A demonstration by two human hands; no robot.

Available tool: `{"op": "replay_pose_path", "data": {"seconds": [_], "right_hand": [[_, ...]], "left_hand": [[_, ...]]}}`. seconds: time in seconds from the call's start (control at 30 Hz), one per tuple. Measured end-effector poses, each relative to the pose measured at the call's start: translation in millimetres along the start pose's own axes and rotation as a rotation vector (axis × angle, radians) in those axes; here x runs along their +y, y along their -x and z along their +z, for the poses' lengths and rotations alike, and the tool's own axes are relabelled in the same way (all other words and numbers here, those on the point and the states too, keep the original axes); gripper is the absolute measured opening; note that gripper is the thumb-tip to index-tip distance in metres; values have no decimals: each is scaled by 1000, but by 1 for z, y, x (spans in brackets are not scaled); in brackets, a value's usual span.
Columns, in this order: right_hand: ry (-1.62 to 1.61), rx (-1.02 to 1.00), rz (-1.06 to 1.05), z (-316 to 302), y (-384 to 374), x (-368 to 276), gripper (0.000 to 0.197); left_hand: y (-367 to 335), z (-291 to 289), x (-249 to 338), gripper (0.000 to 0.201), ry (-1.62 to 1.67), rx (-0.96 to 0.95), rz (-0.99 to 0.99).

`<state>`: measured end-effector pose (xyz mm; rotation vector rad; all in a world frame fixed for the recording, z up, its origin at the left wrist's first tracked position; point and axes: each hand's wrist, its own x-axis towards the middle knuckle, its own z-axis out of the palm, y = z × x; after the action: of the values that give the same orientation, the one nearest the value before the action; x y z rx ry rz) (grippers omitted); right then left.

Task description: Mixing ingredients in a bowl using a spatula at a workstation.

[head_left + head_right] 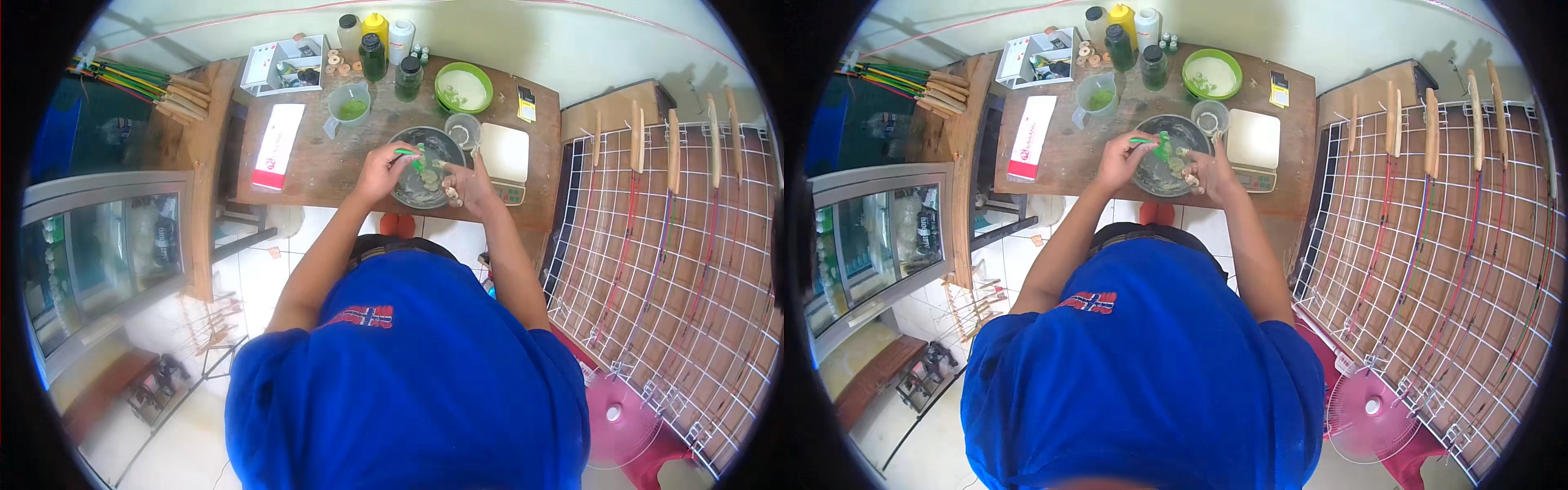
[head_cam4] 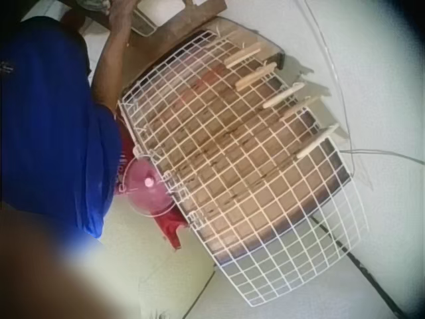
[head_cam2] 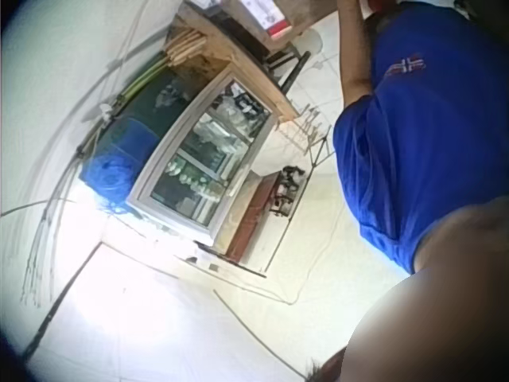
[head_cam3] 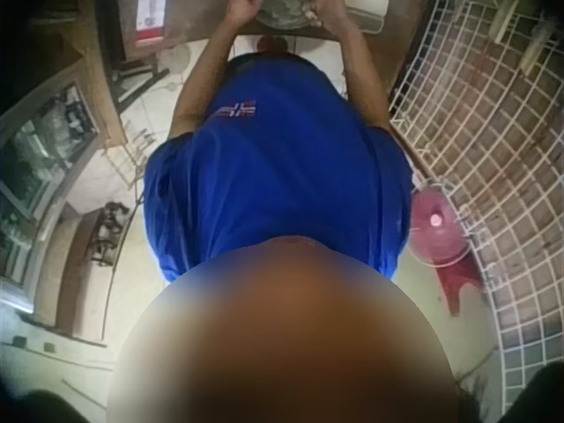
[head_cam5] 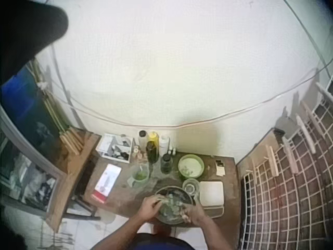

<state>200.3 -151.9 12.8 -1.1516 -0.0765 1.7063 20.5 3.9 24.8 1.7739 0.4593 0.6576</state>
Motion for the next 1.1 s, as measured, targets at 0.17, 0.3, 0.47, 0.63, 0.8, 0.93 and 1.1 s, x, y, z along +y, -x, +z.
{"op": "replay_pose_path", "data": {"seconds": [0.17,0.3,0.47,0.63,0.8,0.93,1.1], "right_hand": [[-65,32,-2,2,-4,0,100],[-39,85,-59,20,-1,-5,99],[-38,122,-52,21,-11,-3,99],[6,94,-71,14,-22,3,102],[-104,57,-88,20,-19,3,106],[-103,24,-89,22,-14,3,108],[-172,46,-80,11,-16,8,112]], "left_hand": [[0,-6,4,10,89,45,-59],[0,-12,6,10,161,71,-102],[1,-18,18,10,177,75,-60],[7,-18,28,10,179,-22,-126],[10,-16,22,10,87,-19,-44],[7,-16,35,11,-34,-62,17],[4,-12,35,12,-106,-113,71]]}}
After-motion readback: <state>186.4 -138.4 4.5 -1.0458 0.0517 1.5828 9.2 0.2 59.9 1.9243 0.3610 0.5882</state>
